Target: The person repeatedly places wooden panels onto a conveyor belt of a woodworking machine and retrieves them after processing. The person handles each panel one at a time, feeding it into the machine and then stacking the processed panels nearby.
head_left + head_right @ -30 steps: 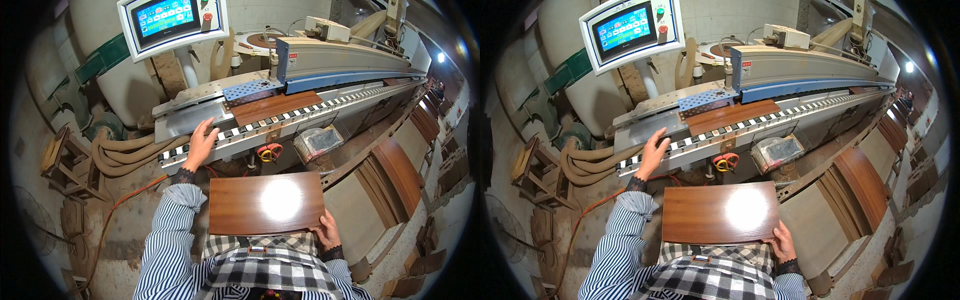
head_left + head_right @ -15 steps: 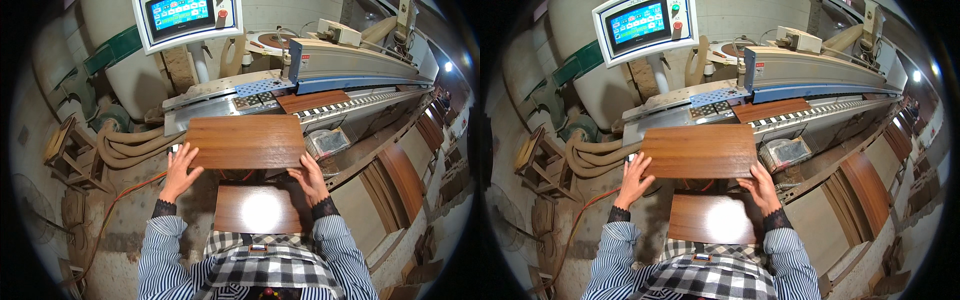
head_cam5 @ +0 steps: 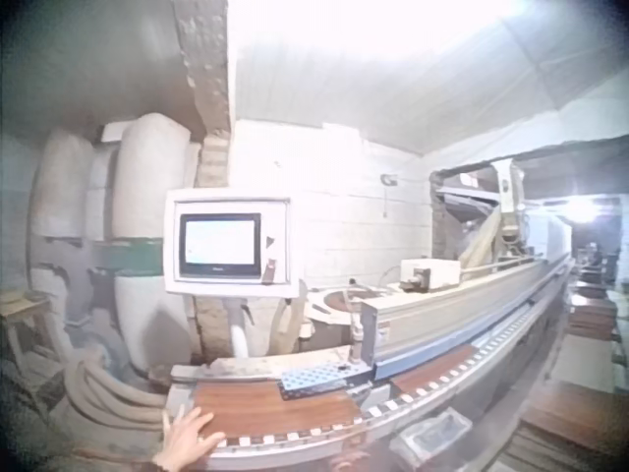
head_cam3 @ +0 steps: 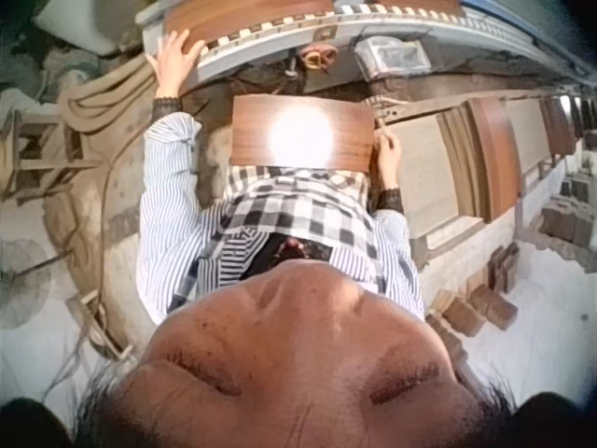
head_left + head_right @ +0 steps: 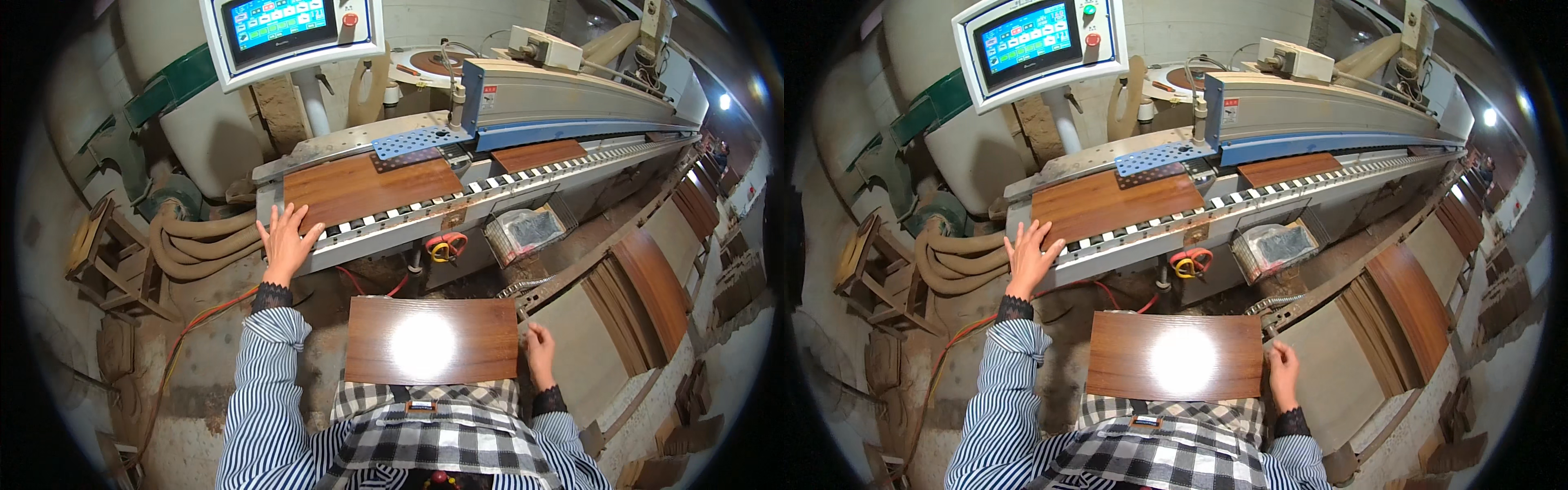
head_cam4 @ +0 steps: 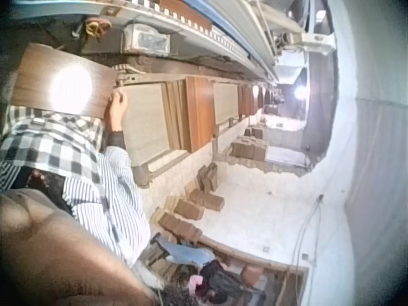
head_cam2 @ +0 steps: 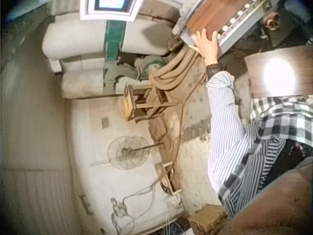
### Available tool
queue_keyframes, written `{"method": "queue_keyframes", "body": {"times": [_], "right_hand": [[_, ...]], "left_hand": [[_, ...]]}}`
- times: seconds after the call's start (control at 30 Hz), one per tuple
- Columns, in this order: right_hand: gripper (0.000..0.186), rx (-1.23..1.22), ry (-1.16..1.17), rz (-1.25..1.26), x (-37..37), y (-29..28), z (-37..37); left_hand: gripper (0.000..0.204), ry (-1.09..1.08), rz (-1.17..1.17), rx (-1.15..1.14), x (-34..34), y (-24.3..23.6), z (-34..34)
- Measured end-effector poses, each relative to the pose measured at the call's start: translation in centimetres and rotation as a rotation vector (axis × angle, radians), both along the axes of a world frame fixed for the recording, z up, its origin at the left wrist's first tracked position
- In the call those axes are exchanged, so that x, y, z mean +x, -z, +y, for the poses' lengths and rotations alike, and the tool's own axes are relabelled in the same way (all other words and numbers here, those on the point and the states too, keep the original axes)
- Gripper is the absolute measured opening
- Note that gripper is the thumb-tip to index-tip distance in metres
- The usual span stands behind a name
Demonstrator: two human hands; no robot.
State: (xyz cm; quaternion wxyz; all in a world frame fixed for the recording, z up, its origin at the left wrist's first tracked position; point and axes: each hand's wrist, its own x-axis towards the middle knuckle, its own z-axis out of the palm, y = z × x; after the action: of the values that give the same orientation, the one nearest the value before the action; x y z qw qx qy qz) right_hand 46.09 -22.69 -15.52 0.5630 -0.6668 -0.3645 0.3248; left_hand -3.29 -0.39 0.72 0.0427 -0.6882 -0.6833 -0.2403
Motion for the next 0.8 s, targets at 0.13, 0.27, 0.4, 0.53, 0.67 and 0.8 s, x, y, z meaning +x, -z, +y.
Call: {"method": "queue_keyframes", "body": {"times": [0.13,0.27,0.4,0.53,0.67,0.8], "right_hand": [[0.022,-0.216,0.041,-0.037,0.0,1.5,-4.1],[0.024,-0.289,-0.027,0.055,-1.9,-0.2,-3.9],[0.027,-0.198,-0.007,0.121,-2.3,-0.5,-2.9],[0.031,-0.214,0.041,0.153,-3.5,-0.3,-2.4],[0.033,-0.157,0.043,0.146,-3.8,1.9,-2.7],[0.035,-0.132,0.027,0.258,-4.0,1.4,-2.8]], "left_hand": [[0.063,0.012,0.011,-0.062,0.5,-1.1,1.1],[0.068,-0.018,-0.057,-0.066,0.5,-0.4,1.3],[0.074,-0.047,-0.042,-0.079,0.5,0.0,1.4],[0.078,-0.016,-0.099,-0.074,0.2,0.0,1.3],[0.077,-0.013,-0.118,-0.077,0.0,0.2,1.3],[0.074,-0.007,-0.139,-0.086,-0.2,0.2,1.1]]}}
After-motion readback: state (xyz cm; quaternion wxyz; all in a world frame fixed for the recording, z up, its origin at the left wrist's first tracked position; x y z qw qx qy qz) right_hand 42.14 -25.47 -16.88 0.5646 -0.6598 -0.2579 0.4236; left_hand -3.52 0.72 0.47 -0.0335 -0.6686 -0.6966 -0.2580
